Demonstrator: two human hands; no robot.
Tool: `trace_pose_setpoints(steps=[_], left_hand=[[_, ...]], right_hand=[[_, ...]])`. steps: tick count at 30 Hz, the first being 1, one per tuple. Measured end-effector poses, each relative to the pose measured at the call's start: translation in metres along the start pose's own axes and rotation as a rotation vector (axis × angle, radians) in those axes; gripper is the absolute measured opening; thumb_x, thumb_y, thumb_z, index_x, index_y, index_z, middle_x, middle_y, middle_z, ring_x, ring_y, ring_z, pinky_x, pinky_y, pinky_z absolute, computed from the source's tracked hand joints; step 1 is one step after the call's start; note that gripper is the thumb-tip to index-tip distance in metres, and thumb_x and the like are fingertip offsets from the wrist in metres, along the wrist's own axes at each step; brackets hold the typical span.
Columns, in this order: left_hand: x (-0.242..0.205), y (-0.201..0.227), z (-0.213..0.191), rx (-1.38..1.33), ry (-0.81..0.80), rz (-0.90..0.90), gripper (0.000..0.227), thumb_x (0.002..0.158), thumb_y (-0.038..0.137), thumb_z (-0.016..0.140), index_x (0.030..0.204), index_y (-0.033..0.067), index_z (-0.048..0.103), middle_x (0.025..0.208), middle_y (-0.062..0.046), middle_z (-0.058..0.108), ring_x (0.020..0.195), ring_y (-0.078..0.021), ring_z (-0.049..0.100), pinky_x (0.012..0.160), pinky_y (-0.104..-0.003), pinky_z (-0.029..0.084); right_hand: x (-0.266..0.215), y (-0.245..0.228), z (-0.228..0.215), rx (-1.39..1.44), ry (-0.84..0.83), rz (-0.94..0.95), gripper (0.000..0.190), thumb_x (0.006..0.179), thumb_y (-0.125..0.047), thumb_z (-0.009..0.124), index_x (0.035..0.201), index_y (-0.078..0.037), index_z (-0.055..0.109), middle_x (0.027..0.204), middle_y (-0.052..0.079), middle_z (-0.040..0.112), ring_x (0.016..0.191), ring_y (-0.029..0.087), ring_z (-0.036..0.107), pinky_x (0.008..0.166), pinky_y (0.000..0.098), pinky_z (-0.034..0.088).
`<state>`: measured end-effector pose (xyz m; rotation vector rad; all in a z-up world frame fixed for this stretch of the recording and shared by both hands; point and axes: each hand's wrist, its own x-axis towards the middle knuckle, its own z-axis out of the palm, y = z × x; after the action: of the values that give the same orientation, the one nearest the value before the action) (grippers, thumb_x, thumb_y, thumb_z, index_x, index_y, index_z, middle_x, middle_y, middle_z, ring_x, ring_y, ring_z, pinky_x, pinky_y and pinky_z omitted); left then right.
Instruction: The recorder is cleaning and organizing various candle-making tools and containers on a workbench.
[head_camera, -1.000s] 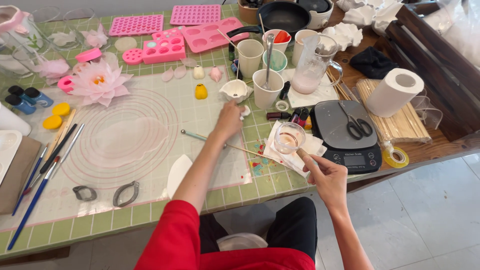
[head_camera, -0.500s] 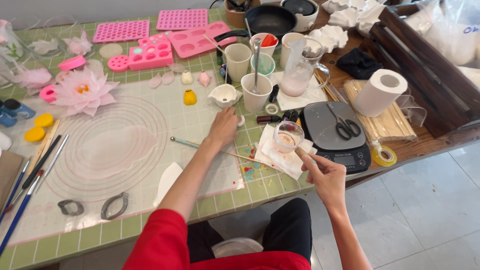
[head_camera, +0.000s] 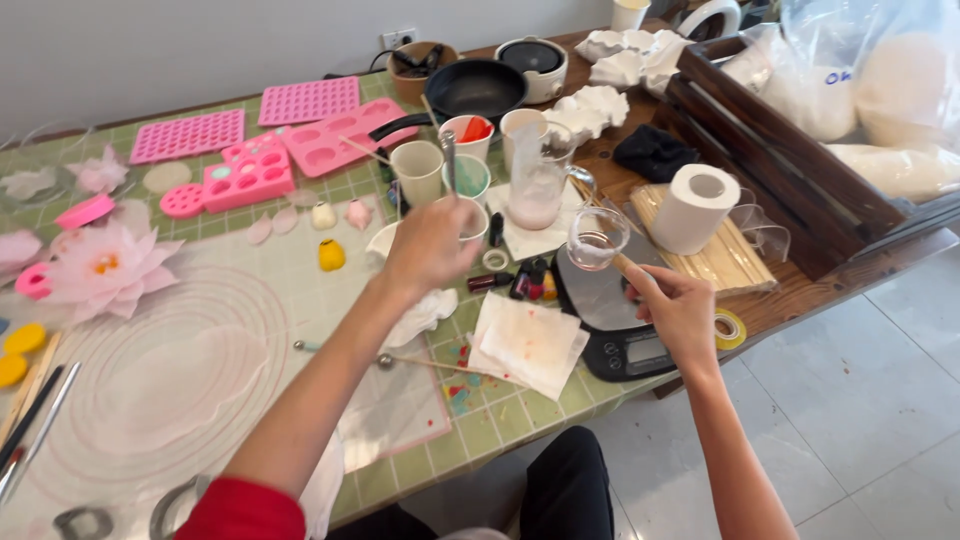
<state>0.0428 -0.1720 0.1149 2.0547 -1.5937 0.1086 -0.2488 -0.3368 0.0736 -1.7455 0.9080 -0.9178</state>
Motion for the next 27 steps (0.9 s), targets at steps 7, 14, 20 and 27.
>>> trace_pose_setpoints(steps=[7, 14, 20, 27], left_hand=[[0.179, 0.011, 0.038, 0.05, 0.022, 0.076, 0.109, 0.065, 0.042, 0.093, 0.151, 0.014, 0.033, 0.133, -0.017, 0.058, 0.127, -0.0361, 0.052, 0.101, -0.057, 0.042], [0.23, 0.009, 0.067, 0.058, -0.38, -0.086, 0.146, 0.053, 0.046, 0.097, 0.162, 0.019, 0.003, 0.147, -0.021, 0.05, 0.138, -0.0387, 0.046, 0.112, -0.072, 0.025], [0.224, 0.008, 0.063, 0.015, -0.338, -0.052, 0.142, 0.053, 0.042, 0.095, 0.162, 0.0189, 0.008, 0.134, -0.017, 0.064, 0.127, -0.0377, 0.059, 0.11, -0.073, 0.029], [0.221, -0.009, 0.077, -0.034, -0.225, -0.031, 0.14, 0.05, 0.044, 0.094, 0.16, 0.012, 0.014, 0.125, -0.022, 0.068, 0.118, -0.0396, 0.065, 0.106, -0.058, 0.044]], right_hand=[[0.036, 0.026, 0.003, -0.025, 0.016, 0.091, 0.026, 0.093, -0.026, 0.074, 0.105, -0.003, 0.081, 0.071, 0.0, 0.071, 0.052, 0.005, 0.056, 0.049, 0.0201, 0.046], [0.053, 0.033, 0.002, 0.039, -0.039, 0.14, 0.029, 0.092, -0.027, 0.075, 0.103, -0.002, 0.082, 0.068, 0.0, 0.068, 0.052, 0.004, 0.053, 0.048, 0.0204, 0.042], [0.059, 0.039, 0.005, 0.063, -0.051, 0.152, 0.029, 0.092, -0.028, 0.075, 0.103, -0.002, 0.082, 0.067, 0.0, 0.068, 0.051, 0.004, 0.052, 0.047, 0.0202, 0.042], [0.058, 0.053, 0.013, 0.0, -0.055, 0.13, 0.027, 0.092, -0.025, 0.073, 0.106, -0.004, 0.081, 0.069, 0.001, 0.072, 0.05, 0.004, 0.053, 0.046, 0.0204, 0.043]])
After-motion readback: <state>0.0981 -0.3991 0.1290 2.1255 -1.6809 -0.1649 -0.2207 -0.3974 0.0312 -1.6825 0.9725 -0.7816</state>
